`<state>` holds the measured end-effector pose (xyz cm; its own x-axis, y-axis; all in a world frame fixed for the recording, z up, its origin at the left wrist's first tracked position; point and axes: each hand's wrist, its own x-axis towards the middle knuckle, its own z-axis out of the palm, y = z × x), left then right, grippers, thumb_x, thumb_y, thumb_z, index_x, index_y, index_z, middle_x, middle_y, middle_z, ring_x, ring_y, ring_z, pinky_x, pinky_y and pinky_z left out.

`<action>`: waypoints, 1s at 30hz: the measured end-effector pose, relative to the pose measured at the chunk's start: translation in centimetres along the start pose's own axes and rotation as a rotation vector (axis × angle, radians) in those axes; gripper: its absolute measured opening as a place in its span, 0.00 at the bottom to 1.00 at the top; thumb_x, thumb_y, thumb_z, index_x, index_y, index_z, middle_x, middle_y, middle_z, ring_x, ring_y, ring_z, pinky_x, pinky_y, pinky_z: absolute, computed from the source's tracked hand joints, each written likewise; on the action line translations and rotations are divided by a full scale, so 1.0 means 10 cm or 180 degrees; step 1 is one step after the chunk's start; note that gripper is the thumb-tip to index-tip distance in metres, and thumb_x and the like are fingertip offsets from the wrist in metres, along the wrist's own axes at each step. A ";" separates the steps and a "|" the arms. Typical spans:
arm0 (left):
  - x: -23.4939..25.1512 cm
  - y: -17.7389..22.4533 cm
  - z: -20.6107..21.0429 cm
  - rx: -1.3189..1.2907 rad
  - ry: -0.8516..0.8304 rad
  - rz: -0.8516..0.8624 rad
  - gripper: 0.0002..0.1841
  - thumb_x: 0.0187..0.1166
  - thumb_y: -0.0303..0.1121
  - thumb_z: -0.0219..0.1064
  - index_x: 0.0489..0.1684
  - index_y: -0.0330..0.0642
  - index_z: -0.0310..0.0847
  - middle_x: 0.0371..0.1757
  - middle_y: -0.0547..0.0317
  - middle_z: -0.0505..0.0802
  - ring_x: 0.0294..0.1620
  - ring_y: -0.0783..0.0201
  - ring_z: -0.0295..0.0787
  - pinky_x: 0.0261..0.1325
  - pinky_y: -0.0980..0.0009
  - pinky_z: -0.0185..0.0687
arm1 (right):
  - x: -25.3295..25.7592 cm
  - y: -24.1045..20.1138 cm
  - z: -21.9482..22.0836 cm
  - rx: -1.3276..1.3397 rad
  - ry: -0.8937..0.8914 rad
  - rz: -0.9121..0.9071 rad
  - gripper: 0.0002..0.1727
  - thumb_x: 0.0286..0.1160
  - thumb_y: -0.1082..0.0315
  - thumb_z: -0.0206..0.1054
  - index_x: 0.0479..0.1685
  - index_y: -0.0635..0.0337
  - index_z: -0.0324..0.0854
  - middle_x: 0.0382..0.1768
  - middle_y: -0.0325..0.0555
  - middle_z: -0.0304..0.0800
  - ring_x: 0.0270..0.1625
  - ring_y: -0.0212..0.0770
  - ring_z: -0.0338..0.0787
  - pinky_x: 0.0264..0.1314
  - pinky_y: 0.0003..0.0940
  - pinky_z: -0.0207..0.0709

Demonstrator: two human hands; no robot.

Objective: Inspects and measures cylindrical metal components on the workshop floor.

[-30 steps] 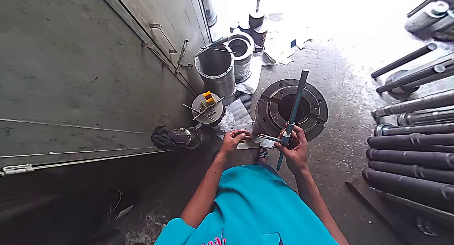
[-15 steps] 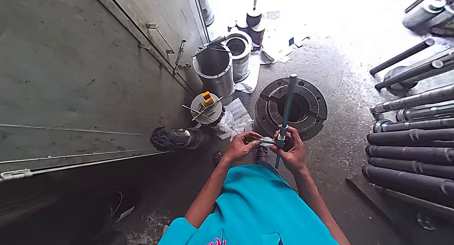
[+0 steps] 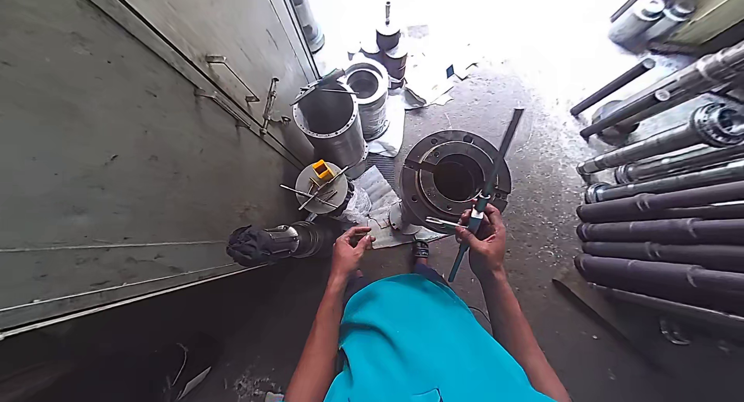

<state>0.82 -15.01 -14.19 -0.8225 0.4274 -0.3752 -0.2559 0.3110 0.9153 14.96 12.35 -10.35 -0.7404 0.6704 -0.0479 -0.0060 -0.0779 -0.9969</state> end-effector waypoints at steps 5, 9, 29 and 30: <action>-0.11 -0.10 -0.09 -0.0015 0.0056 -0.0187 0.13 0.84 0.27 0.63 0.62 0.36 0.85 0.46 0.56 0.98 0.41 0.64 0.97 0.48 0.67 0.94 | 0.15 -0.09 -0.08 0.0258 0.1252 -0.0228 0.35 0.63 0.79 0.67 0.76 0.53 0.66 0.43 0.37 0.84 0.34 0.32 0.87 0.31 0.30 0.86; -0.16 -0.19 -0.05 -0.0070 0.0048 -0.0268 0.13 0.84 0.26 0.64 0.62 0.35 0.85 0.46 0.55 0.98 0.40 0.63 0.97 0.47 0.67 0.94 | 0.29 -0.12 -0.16 0.0489 0.1904 0.0078 0.28 0.76 0.78 0.64 0.73 0.47 0.65 0.37 0.36 0.78 0.27 0.32 0.83 0.24 0.30 0.83; -0.02 -0.19 0.00 0.0749 0.0136 -0.0021 0.14 0.89 0.36 0.56 0.37 0.41 0.86 0.45 0.61 0.98 0.43 0.69 0.95 0.49 0.66 0.90 | 0.34 -0.01 -0.43 -0.1508 0.1303 0.0561 0.32 0.76 0.68 0.71 0.81 0.53 0.67 0.42 0.48 0.85 0.31 0.44 0.85 0.31 0.46 0.83; -0.01 -0.22 -0.03 0.0782 -0.0044 0.0108 0.15 0.90 0.35 0.52 0.52 0.39 0.86 0.55 0.57 0.96 0.53 0.67 0.93 0.55 0.64 0.89 | 0.34 -0.01 -0.43 -0.1513 0.1296 0.0527 0.32 0.75 0.68 0.71 0.81 0.53 0.67 0.42 0.47 0.85 0.31 0.43 0.85 0.31 0.45 0.83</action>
<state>1.31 -15.97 -16.12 -0.8211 0.4522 -0.3484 -0.0956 0.4928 0.8649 15.29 17.79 -10.67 -0.3912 0.9111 -0.1299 0.4540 0.0682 -0.8884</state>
